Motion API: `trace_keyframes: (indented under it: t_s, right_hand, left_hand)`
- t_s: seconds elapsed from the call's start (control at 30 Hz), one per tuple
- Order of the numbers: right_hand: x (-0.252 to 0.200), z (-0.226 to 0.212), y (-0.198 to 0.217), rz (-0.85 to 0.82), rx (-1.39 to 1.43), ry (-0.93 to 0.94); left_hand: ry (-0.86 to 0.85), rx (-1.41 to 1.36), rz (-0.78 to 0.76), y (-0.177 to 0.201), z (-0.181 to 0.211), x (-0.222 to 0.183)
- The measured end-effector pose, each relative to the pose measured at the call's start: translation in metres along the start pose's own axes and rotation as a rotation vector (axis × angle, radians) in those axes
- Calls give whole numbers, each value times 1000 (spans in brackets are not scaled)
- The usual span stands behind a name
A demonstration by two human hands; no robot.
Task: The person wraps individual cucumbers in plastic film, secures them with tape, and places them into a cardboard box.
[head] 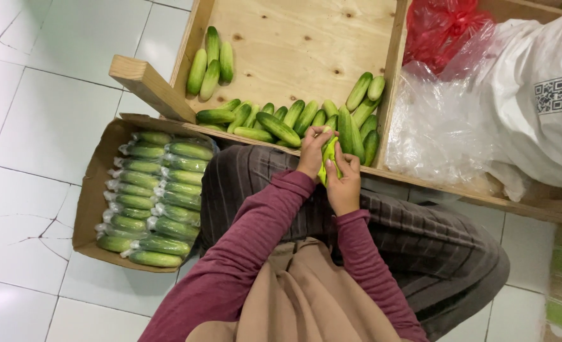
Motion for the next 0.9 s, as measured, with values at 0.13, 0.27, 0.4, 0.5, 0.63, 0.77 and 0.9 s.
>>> trace_keyframes:
  t_s: [0.13,0.27,0.4,0.5,0.63,0.77,0.9]
  right_hand:
    - [8,3,8,19,28,15]
    - [12,0,14,39,36,27]
    - [13,-13,10,36,26,38]
    - [2,-28,1,15,27,78]
    - [-13,-35,-10,5,41,104]
    - [-4,-33,-2,53,29,152]
    - [19,-51,14,74,65,115]
  left_hand:
    - [-12,10,3,3,-4,2]
    - [13,-33,-25,-12,18,-30]
    - [-2,-49,-32,-16,29,-36]
    - [-51,-104,-24,-16,50,-38]
    - [-49,-108,-36,6,26,-3]
    - [23,-111,-78,-8,34,-21]
    - [115,-97,-139,-20,4,-20]
Point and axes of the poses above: each hand's wrist, its own x-axis towards the middle knuckle, its own y-axis out of the back of the hand, z = x × y, the point moved 6 cm from there along x, towards the middle knuckle, and after that the axes turned 15 degrees about x, right-handed, at the moved point
